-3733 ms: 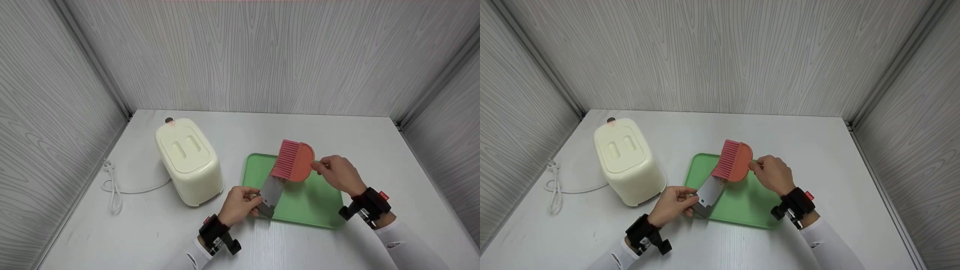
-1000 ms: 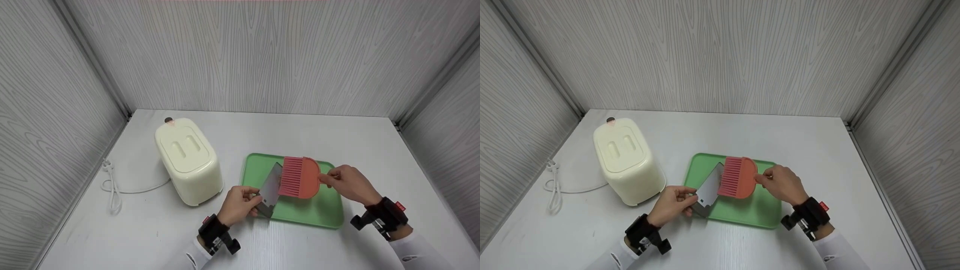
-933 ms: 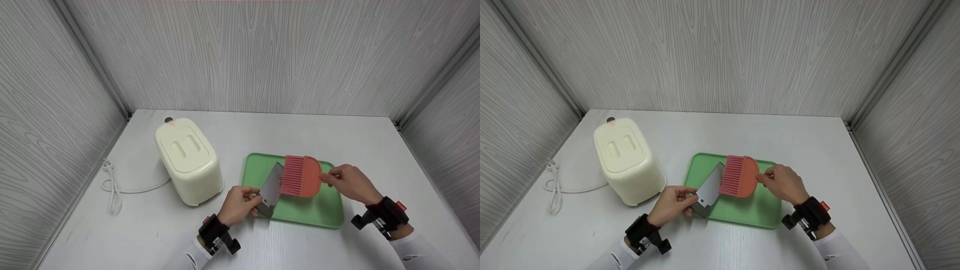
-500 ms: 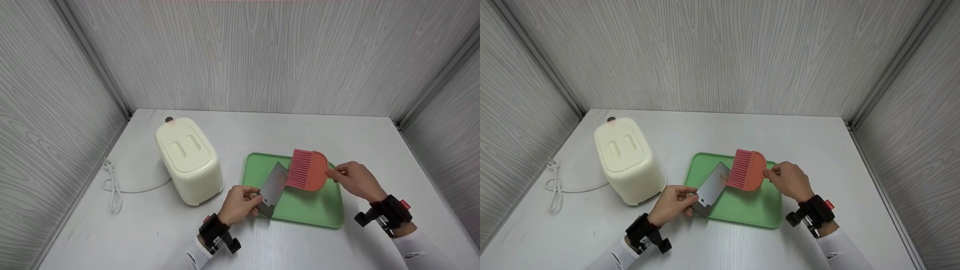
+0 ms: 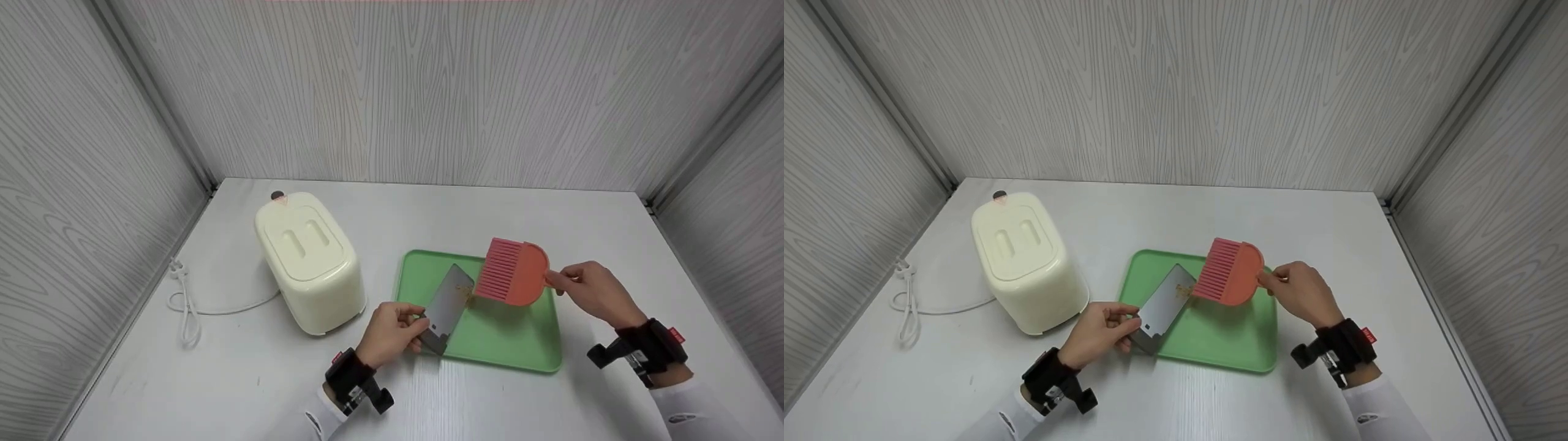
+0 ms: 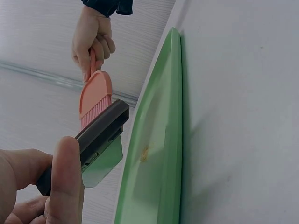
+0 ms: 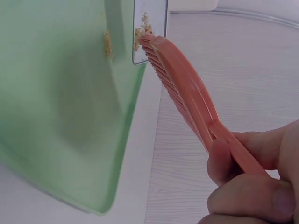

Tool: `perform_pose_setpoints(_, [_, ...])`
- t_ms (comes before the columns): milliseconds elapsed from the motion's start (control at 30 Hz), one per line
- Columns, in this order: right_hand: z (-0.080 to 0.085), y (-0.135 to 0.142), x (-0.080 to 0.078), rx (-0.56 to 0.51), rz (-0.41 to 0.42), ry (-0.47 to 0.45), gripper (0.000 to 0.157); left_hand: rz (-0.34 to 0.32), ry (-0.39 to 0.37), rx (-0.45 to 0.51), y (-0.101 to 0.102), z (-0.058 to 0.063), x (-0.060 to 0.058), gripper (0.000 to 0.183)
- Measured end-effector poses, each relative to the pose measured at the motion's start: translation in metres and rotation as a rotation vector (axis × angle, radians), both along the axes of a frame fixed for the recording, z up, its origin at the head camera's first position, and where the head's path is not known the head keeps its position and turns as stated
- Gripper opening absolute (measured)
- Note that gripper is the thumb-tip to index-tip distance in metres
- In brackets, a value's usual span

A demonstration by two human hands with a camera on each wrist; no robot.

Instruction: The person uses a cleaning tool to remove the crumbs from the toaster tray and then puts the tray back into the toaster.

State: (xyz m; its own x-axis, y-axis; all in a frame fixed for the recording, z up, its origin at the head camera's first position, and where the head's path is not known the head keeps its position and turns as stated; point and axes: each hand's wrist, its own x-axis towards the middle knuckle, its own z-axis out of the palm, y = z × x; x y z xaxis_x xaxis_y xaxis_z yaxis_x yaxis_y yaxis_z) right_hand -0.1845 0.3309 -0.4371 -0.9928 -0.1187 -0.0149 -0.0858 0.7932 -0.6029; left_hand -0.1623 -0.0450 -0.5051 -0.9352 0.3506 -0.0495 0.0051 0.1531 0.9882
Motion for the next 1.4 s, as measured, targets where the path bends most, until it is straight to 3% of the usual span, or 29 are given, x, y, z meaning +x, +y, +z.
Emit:
perform_pose_setpoints(400, [0.010, -0.031, -0.017, -0.066, 0.046, -0.031, 0.048, -0.001, -0.006, -0.031, 0.001, -0.001, 0.000, 0.030])
perform_pose_setpoints(633, [0.003, -0.040, -0.026, -0.121, 0.057, -0.072, 0.048, 0.001, 0.004, -0.031, 0.001, -0.001, 0.000, 0.030])
perform_pose_setpoints(867, [-0.007, -0.042, -0.025, -0.168, 0.063, -0.113, 0.048, 0.012, 0.018, -0.013, 0.000, 0.000, -0.001, 0.029])
perform_pose_setpoints(1100, [-0.013, -0.042, -0.024, -0.145, 0.063, -0.124, 0.048, 0.020, 0.026, -0.005, -0.001, 0.003, 0.000, 0.031])
perform_pose_setpoints(1400, [-0.008, -0.032, -0.019, -0.076, 0.061, -0.136, 0.048, 0.029, 0.006, -0.002, -0.001, 0.002, -0.001, 0.030])
